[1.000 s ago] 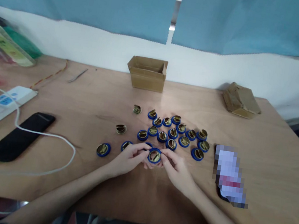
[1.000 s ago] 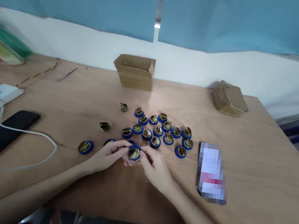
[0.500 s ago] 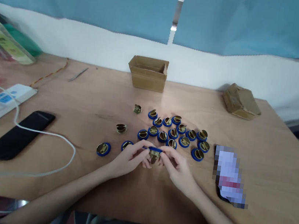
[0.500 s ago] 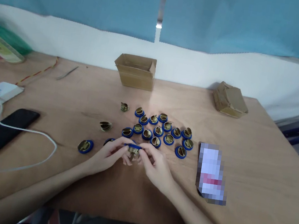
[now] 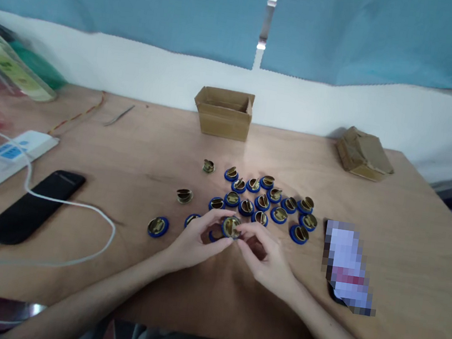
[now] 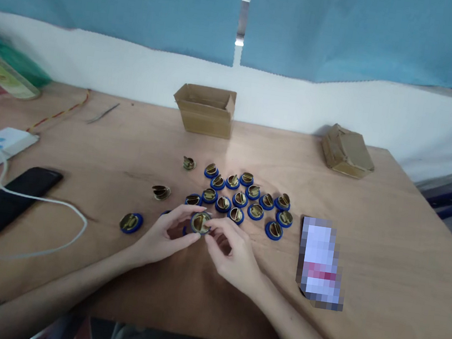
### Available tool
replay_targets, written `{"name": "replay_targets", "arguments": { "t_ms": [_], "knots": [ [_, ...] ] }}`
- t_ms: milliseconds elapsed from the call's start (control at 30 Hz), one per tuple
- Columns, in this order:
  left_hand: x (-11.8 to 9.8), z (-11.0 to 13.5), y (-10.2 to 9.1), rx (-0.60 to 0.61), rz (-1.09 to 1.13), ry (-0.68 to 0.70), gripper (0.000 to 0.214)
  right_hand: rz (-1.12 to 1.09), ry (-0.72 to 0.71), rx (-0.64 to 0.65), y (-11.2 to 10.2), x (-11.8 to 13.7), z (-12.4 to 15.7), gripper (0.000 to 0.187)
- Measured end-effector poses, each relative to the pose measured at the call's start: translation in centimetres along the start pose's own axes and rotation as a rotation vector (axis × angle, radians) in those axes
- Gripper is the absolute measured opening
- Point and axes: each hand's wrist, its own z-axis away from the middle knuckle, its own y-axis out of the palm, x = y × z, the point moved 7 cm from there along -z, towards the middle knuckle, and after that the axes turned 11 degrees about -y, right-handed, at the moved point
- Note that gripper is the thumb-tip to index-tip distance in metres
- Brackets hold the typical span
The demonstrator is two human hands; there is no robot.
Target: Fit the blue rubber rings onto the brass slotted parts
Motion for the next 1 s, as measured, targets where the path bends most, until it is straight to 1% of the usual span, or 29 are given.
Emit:
{"name": "replay_targets", "arguments": {
  "t_ms": [100,167,200,267,367,433,500,567,633,733,800,867,933,1000],
  "knots": [
    [0.1,0.0,-0.9,-0.087,-0.049,0.035,0.041,-0.018,0.023,-0.052,-0.4,-0.2,0.1,0.022],
    [0.1,-0.2,-2.1,-0.167,-0.142,0.058,0.043,0.011,0.038,-0.063,-0.6,-0.5,0.2,0.016],
    [-0.2,-0.3,-2.8,-0.228,-0.208,0.083,0.044,0.033,0.044,-0.058,-0.6,-0.6,0.2,0.013],
    [-1.4,-0.4,-4.2,-0.328,-0.348,0.188,0.045,0.07,0.059,-0.035,-0.6,-0.8,0.2,0.013],
    [-3.3,-0.4,-6.3,-0.491,-0.53,0.297,0.042,0.088,0.059,-0.01,-0.5,-0.8,0.1,0.014],
    [-4.3,-0.3,-7.4,-0.584,-0.616,0.33,0.041,0.103,0.034,0.007,-0.3,-0.5,0.0,0.015],
    [-4.7,-0.3,-8.4,-0.64,-0.694,0.348,0.04,0.141,-0.007,0.018,-0.2,-0.2,-0.1,0.015],
    [-4.6,-0.7,-8.9,-0.639,-0.779,0.347,0.041,0.188,-0.046,0.025,-0.1,0.0,-0.1,0.014],
    [-4.0,-1.4,-9.2,-0.601,-0.87,0.307,0.042,0.227,-0.074,0.035,0.1,0.1,0.0,0.014],
    [-3.0,-2.6,-9.2,-0.537,-0.999,0.201,0.046,0.272,-0.121,0.064,0.6,0.2,0.2,0.015],
    [-2.5,-3.5,-8.9,-0.48,-1.089,0.117,0.048,0.298,-0.155,0.099,1.0,0.3,0.3,0.016],
    [-2.2,-4.1,-8.4,-0.424,-1.166,0.06,0.041,0.331,-0.175,0.15,1.4,0.4,0.4,0.019],
    [-2.1,-4.6,-7.8,-0.388,-1.213,0.044,0.031,0.38,-0.184,0.204,1.8,0.5,0.5,0.023],
    [-2.1,-4.8,-7.4,-0.374,-1.237,0.045,0.024,0.453,-0.202,0.244,2.2,0.6,0.6,0.031]
  ]
}}
